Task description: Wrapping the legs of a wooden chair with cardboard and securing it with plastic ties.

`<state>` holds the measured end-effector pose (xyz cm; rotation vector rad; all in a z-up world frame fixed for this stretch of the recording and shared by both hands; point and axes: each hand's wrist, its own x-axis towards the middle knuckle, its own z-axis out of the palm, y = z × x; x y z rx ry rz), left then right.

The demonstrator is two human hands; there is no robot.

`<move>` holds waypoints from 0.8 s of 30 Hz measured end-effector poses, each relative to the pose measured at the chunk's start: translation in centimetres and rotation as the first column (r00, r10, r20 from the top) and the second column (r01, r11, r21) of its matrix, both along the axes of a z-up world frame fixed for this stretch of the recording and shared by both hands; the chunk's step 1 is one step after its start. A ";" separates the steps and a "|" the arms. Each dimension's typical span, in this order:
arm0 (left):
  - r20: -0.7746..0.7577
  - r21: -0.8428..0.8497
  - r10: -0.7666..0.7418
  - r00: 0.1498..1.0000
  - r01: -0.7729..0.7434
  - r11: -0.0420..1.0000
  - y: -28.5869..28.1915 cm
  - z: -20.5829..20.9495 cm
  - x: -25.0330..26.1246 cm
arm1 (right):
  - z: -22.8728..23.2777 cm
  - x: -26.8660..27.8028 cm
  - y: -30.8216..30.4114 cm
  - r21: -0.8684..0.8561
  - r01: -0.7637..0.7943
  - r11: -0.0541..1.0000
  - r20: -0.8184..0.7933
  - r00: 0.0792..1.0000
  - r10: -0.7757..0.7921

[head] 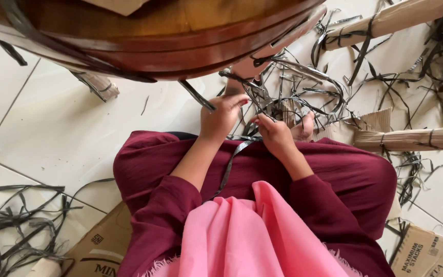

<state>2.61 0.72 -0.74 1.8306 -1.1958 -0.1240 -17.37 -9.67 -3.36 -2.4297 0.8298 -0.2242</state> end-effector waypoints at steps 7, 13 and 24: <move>-0.068 -0.006 -0.165 0.984 0.165 0.986 -0.2 -0.4 -0.3 | 2.5 1.8 1.9 -0.261 -0.132 0.956 0.072 0.985 0.155; -0.150 -0.019 -0.203 0.968 0.202 0.979 -0.7 0.1 -0.1 | 3.4 3.2 1.9 -0.283 -0.143 0.948 0.030 0.987 0.158; -0.220 0.035 0.032 0.975 -0.024 0.999 -0.1 -2.0 -0.8 | 5.3 6.1 1.4 -0.029 0.080 0.996 0.502 0.863 -0.055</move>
